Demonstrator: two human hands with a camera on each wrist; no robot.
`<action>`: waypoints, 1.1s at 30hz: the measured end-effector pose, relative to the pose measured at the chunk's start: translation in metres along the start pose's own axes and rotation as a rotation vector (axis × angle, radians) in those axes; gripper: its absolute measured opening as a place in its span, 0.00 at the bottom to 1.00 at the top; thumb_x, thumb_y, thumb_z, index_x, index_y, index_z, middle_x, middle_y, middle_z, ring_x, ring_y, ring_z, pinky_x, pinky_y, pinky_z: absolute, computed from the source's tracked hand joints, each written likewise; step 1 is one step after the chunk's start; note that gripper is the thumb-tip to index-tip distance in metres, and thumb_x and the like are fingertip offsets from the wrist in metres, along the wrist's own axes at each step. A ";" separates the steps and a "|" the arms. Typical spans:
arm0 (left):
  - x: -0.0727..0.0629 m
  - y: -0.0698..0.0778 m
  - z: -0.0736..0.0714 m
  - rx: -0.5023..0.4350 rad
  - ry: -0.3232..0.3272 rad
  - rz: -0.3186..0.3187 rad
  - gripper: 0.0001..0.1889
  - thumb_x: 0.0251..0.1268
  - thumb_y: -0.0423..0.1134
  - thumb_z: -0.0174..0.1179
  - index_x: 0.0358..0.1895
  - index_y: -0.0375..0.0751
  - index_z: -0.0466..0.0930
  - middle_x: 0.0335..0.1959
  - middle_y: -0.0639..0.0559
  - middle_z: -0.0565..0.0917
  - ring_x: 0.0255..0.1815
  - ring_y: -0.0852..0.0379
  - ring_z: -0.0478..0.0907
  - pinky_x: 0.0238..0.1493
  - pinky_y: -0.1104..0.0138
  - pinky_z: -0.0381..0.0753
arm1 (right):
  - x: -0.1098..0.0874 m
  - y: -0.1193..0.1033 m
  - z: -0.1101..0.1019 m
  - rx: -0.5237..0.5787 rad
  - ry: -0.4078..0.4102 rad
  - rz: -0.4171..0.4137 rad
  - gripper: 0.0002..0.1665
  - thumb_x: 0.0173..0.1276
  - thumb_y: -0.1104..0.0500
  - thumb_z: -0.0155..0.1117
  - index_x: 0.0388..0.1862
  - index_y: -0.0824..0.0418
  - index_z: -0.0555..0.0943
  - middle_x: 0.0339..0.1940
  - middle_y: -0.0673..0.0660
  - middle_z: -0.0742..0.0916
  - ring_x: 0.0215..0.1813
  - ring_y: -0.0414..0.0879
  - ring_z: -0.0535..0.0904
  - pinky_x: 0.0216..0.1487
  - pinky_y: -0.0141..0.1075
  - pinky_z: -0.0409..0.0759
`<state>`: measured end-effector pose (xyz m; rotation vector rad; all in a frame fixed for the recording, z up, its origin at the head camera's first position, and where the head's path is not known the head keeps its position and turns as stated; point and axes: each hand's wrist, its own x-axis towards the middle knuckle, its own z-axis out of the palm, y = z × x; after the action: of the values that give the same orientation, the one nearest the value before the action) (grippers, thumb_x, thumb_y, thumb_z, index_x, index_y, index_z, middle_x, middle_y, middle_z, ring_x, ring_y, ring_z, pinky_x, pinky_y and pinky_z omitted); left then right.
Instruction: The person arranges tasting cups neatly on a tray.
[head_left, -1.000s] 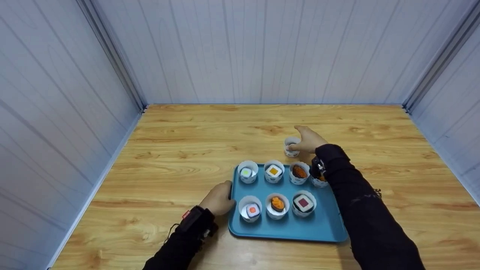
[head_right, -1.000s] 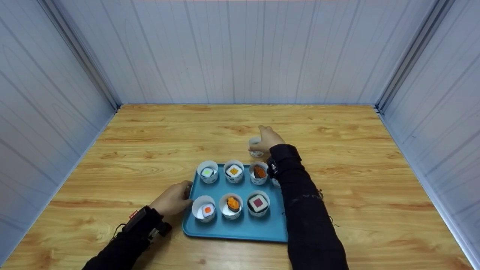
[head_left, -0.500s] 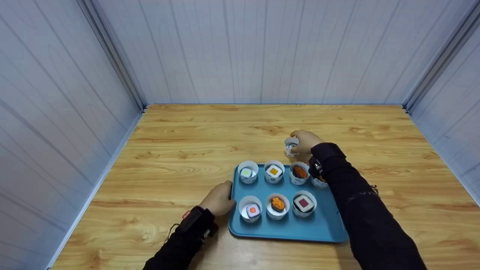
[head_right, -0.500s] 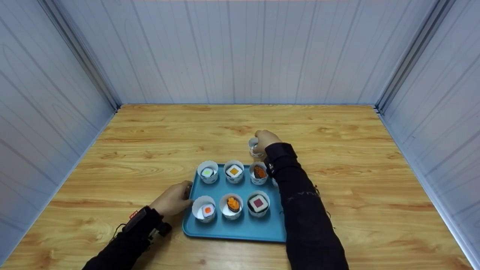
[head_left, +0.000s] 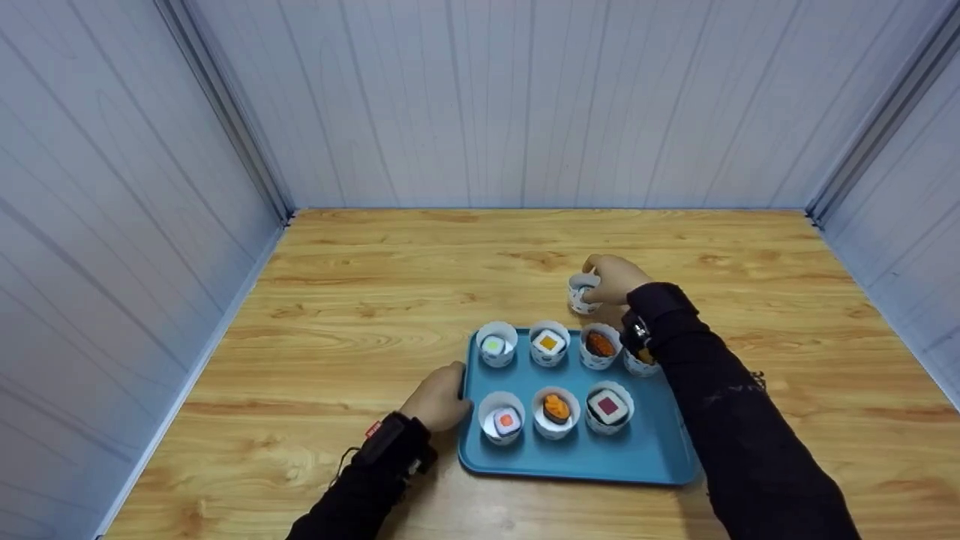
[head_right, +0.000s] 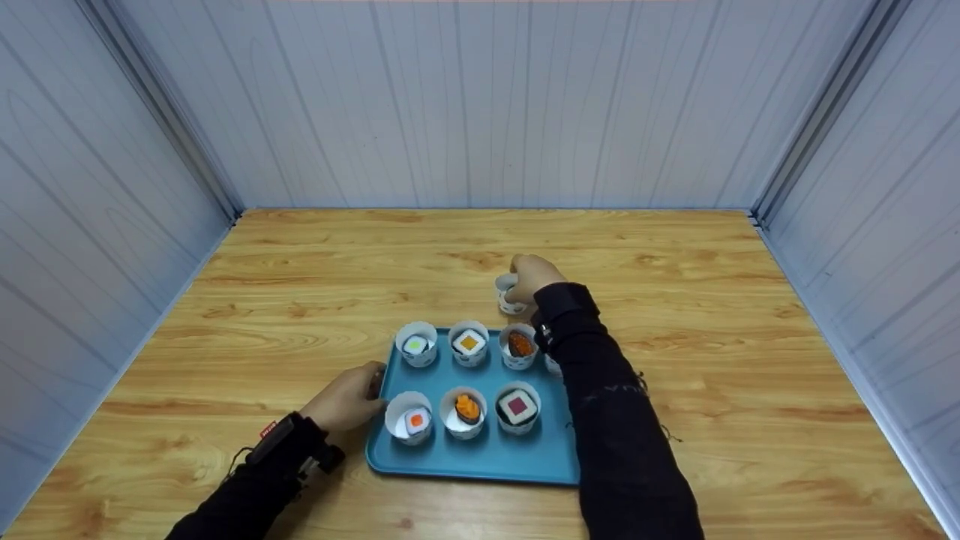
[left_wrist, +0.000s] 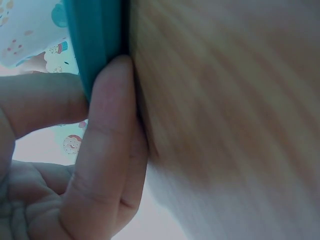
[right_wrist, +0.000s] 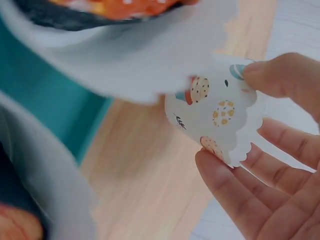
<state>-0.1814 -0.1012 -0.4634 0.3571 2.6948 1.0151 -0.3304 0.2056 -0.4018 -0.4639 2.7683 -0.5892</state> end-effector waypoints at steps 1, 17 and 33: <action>0.000 0.000 0.000 -0.004 -0.002 -0.004 0.19 0.58 0.27 0.57 0.54 0.26 0.73 0.41 0.41 0.81 0.38 0.52 0.73 0.44 0.56 0.76 | -0.002 -0.001 -0.002 0.010 0.006 -0.008 0.33 0.65 0.57 0.64 0.66 0.69 0.69 0.62 0.72 0.76 0.61 0.65 0.74 0.57 0.55 0.74; 0.001 -0.002 0.002 0.019 0.008 -0.001 0.18 0.56 0.26 0.57 0.52 0.26 0.74 0.38 0.42 0.80 0.36 0.52 0.72 0.42 0.57 0.74 | -0.079 0.001 -0.027 -0.023 0.160 -0.227 0.33 0.65 0.55 0.67 0.66 0.68 0.72 0.58 0.68 0.80 0.56 0.61 0.77 0.54 0.52 0.77; 0.002 -0.003 0.001 -0.005 0.008 -0.012 0.17 0.55 0.26 0.58 0.51 0.28 0.74 0.36 0.44 0.78 0.36 0.51 0.72 0.41 0.58 0.74 | -0.168 0.025 0.012 -0.074 0.171 -0.278 0.31 0.57 0.58 0.73 0.59 0.66 0.76 0.48 0.59 0.84 0.45 0.49 0.81 0.41 0.39 0.81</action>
<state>-0.1837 -0.1026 -0.4664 0.3366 2.6977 1.0227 -0.1795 0.2841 -0.3908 -0.8630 2.9177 -0.6145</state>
